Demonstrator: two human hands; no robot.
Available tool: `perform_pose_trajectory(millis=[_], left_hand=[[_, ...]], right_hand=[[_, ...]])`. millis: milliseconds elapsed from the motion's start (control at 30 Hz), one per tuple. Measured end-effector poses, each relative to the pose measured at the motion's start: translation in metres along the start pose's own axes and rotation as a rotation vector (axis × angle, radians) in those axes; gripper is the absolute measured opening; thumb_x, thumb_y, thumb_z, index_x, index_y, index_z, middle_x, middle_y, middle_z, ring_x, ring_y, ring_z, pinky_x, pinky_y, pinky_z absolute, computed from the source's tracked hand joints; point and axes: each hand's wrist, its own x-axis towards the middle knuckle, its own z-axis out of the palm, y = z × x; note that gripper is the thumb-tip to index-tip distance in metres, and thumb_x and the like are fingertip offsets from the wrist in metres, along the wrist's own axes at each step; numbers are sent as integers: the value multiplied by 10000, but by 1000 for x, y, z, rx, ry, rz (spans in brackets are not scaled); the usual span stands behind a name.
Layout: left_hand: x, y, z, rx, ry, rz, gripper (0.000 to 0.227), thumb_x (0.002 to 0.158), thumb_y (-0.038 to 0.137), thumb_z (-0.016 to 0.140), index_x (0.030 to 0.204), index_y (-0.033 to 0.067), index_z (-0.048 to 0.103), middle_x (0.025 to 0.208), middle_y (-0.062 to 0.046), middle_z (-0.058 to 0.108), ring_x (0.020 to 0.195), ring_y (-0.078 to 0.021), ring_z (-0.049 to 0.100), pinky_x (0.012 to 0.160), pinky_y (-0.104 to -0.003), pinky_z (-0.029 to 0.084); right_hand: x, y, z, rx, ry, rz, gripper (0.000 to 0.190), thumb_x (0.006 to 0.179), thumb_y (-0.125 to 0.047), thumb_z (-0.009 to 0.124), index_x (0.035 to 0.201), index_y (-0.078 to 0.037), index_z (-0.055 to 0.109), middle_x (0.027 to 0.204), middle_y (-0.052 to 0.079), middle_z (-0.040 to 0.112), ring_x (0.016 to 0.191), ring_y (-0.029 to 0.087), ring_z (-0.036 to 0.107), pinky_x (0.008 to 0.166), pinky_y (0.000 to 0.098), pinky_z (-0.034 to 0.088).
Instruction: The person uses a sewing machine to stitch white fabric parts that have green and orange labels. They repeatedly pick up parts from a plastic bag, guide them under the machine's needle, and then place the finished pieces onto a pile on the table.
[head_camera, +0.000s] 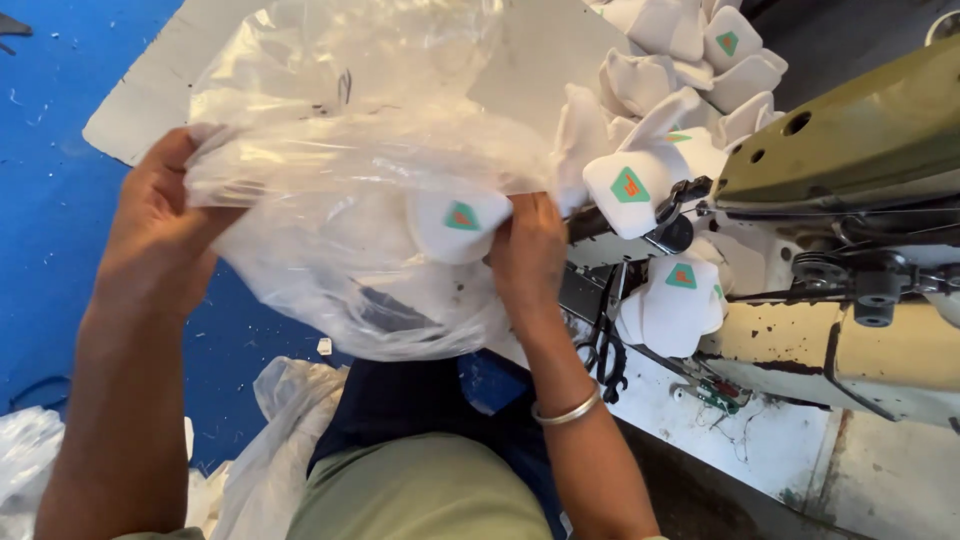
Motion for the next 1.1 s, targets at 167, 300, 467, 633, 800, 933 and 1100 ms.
perform_pose_trajectory(millis=[167,300,467,633,800,933,1100], left_hand=[[17,5,-17,359,-651,583,668,819,174,737,1411,-51,524,1351,-282,605,1262,-382,562,1038,-501,457],[39,-54,-13,401,183,205,641,1011,358,678,1506,13,462,1495,-181,505,1312,-219,522,959,-366,540],[39,-83,29,284,-38,-172,448,893,153,770,1295,-17,665,1097,-105,739,944,-170,685,795,-314,559],[46,-46,31,-288,-53,106,246,1014,106,717,1240,41,648,1059,-52,689,824,-147,567,673,-284,456],[49,6,36,-635,-131,388,73,1169,11,666,1159,61,614,997,-40,610,920,-117,596,823,-282,534],[30,78,54,-119,-191,685,56,994,66,641,1045,78,622,1222,-50,614,1124,-136,653,972,-316,590],[84,28,12,-243,-82,444,71,1080,31,685,1061,80,637,1242,-89,674,837,-95,545,745,-266,435]], right_hand=[[-17,1,-30,24,-239,-290,568,778,45,596,1332,-74,633,1347,216,611,1280,385,546,1054,493,410],[-33,1,-23,242,-346,-270,621,772,84,539,1376,-56,585,1429,225,570,1384,379,481,1134,470,351],[-39,10,-2,414,-390,-162,631,772,107,480,1382,-32,564,1485,213,538,1429,359,458,1189,423,340],[-43,42,12,786,-388,22,449,942,54,435,1370,9,566,1413,160,567,1385,284,501,1196,400,355],[-42,20,7,1128,-252,211,265,1090,-73,463,1321,34,538,1228,106,586,1221,226,564,1106,359,430],[-35,29,16,967,-174,40,404,1006,-82,449,1404,-35,493,1284,78,603,1200,201,572,1056,336,449],[-38,26,21,982,-205,26,411,1004,-108,470,1407,-30,502,1289,85,612,1203,203,579,1060,338,457]])
